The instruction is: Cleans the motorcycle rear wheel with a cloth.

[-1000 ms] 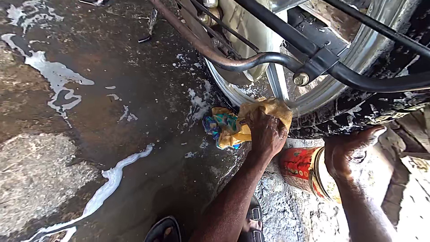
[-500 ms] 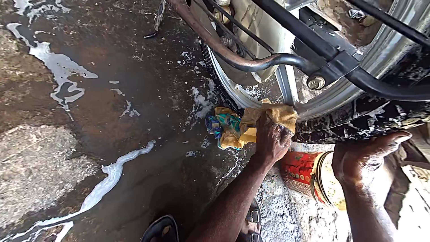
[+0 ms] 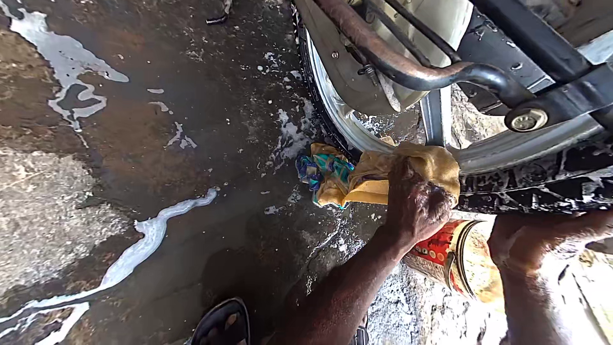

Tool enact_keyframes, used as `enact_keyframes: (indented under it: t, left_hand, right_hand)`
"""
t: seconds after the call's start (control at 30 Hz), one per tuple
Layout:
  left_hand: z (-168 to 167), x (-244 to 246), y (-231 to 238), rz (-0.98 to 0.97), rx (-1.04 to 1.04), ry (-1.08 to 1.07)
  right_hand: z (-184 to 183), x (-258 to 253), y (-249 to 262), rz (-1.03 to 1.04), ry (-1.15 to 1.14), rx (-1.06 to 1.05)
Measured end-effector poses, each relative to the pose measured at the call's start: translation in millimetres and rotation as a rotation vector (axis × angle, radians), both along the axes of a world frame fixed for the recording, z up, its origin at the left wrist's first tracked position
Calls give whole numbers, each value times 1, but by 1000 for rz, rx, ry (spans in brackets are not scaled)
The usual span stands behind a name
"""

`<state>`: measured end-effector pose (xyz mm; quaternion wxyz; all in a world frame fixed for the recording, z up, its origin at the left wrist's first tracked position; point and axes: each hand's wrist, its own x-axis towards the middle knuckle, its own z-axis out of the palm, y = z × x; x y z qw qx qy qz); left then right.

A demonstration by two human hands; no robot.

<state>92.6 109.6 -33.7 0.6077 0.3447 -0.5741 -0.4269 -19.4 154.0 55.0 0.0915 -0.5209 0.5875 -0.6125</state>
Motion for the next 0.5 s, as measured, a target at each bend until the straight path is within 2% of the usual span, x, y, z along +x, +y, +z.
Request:
enact_keyframes:
  t: [0.1, 0.2, 0.27, 0.33, 0.4, 0.5]
  left_hand:
    - [-13, 10, -10, -81, -88, 7]
    - [-26, 22, -27, -17, -136, -270]
    - [-11, 24, -26, 39, -89, -358]
    - [8, 19, -15, 39, -68, -224]
    - [11, 15, -12, -14, -88, -49]
    - [-26, 20, -25, 32, -76, -140]
  right_hand:
    - [2, 1, -2, -13, -11, -22]
    - [3, 6, 0, -10, 6, 22]
    - [-1, 11, -1, -19, -24, 40]
    - [-7, 13, 1, -1, -39, 46]
    - [-12, 12, 3, 36, -41, 50]
    - [-14, 8, 8, 62, -68, 112]
